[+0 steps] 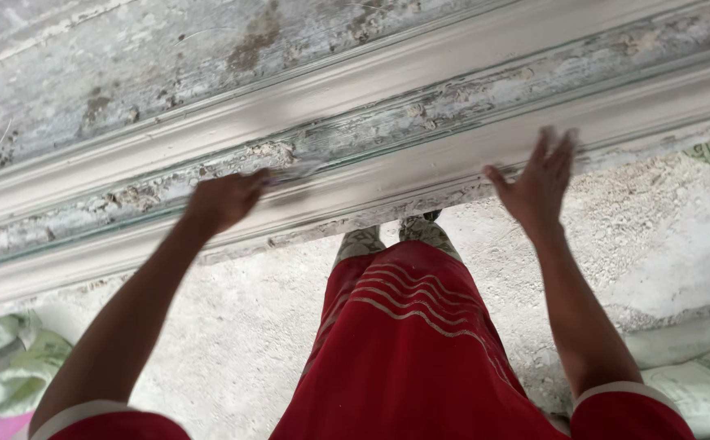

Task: The person uses a small flat scraper to remove dried plaster residue from the grooved surface of decorative molding pieces laid on a work surface. They work along the lengths of the moldings section by section, steadying each piece with the other hand and brushing loosened debris away as they go.

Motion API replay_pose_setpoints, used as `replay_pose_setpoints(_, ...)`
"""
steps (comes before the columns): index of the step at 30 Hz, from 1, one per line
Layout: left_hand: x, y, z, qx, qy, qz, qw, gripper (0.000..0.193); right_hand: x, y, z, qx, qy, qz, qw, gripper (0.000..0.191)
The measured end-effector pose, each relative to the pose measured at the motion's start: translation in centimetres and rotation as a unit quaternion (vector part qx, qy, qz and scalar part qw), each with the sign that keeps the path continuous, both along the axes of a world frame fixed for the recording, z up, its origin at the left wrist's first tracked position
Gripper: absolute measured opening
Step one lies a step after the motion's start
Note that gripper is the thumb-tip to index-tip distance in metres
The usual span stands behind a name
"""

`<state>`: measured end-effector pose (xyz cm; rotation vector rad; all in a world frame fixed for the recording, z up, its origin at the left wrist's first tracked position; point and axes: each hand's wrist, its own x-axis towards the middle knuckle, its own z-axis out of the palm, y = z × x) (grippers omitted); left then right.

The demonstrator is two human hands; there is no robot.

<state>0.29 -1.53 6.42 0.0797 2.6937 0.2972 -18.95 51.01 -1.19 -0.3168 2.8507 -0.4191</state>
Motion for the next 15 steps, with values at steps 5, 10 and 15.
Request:
replay_pose_setpoints(5, 3.1, -1.6, -2.3, -0.072, 0.133, 0.039, 0.988, 0.052, -2.0, 0.1, -1.6, 0.039, -0.049, -0.005, 0.998, 0.14)
replay_pose_setpoints(10, -6.3, 15.0, -7.3, -0.034, 0.2, 0.065, 0.977, 0.044, -2.3, -0.7, -1.9, 0.042, -0.068, -0.029, 0.996, 0.144)
replay_pose_setpoints(15, -9.7, 20.9, -9.4, -0.027, 0.062, 0.007, 0.998, 0.055, -1.3, -0.7, -1.0, 0.054, -0.085, -0.046, 0.994, 0.146)
